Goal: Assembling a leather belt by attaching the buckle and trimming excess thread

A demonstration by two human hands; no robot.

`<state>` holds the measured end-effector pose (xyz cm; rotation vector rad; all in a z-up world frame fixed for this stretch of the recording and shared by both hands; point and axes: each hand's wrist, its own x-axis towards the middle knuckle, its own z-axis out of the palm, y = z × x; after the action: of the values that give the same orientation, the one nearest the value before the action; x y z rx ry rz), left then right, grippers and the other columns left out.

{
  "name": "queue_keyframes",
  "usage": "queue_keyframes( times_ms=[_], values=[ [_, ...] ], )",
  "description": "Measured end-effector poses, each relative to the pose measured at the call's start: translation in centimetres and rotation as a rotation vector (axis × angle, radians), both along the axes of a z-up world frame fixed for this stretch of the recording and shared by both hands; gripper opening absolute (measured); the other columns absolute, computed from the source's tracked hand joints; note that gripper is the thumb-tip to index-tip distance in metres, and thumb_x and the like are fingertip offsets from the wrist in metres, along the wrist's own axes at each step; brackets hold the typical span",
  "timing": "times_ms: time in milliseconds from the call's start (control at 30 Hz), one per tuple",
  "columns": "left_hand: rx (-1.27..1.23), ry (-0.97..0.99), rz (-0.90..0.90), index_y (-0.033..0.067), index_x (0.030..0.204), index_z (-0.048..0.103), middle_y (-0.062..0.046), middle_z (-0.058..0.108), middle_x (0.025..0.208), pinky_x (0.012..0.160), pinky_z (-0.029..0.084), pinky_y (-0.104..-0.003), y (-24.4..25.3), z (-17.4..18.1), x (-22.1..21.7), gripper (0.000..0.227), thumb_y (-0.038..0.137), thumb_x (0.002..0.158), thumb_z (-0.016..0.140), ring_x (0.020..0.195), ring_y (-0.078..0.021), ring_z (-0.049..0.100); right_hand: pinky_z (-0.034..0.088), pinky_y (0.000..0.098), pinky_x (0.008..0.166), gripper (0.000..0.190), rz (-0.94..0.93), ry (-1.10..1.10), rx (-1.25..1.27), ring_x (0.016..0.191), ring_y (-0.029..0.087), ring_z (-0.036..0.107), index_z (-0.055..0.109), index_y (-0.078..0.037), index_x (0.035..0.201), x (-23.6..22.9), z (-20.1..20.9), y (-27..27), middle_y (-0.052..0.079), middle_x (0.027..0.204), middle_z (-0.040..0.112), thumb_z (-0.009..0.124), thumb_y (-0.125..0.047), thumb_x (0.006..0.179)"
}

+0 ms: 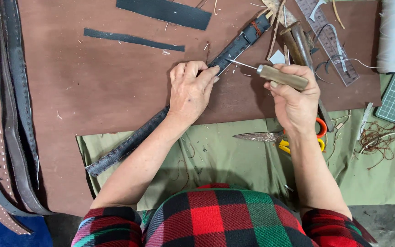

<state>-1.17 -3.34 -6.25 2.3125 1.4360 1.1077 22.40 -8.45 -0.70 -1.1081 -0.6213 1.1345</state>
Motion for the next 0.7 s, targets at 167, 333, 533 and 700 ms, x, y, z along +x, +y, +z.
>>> queue_keyframes(
  times_ms=[167,333,533,700],
  values=[
    [0.001,-0.011,0.001,0.0258,0.111,0.077,0.003,0.056,0.100,0.098,0.041,-0.041,0.0,-0.1,0.1,0.018,0.020,0.094,0.075,0.100,-0.0231,0.057,0.069,0.0380,0.077,0.036,0.007,-0.139,0.071,0.096,0.034,0.076,0.060,0.007,0.116,-0.2,-1.3,-0.2,0.028,0.110,0.068,0.075,0.018,0.085],
    [0.016,-0.020,0.000,0.0252,0.110,0.076,0.002,0.056,0.100,0.098,0.041,-0.041,0.1,0.0,0.1,0.017,0.019,0.094,0.075,0.101,-0.0242,0.057,0.070,0.0438,0.075,0.033,0.021,-0.227,0.114,0.092,0.036,0.076,0.058,0.009,0.119,-0.5,-1.8,-0.2,0.031,0.106,0.068,0.074,0.015,0.091],
    [0.023,-0.022,0.002,0.0244,0.109,0.076,0.002,0.055,0.100,0.098,0.041,-0.041,0.1,0.0,0.1,0.017,0.018,0.093,0.076,0.101,-0.0234,0.057,0.070,0.0464,0.073,0.031,0.022,-0.237,0.142,0.089,0.037,0.076,0.057,0.011,0.119,-0.8,-1.6,-0.3,0.032,0.105,0.067,0.073,0.013,0.092],
    [0.028,-0.021,0.005,0.0254,0.110,0.076,0.002,0.055,0.100,0.097,0.041,-0.041,0.1,-0.1,0.1,0.017,0.020,0.094,0.075,0.100,-0.0238,0.057,0.070,0.0477,0.073,0.030,0.039,-0.265,0.160,0.087,0.037,0.076,0.057,0.011,0.117,-1.1,-1.3,-0.2,0.034,0.098,0.067,0.074,0.014,0.092]
  ],
)
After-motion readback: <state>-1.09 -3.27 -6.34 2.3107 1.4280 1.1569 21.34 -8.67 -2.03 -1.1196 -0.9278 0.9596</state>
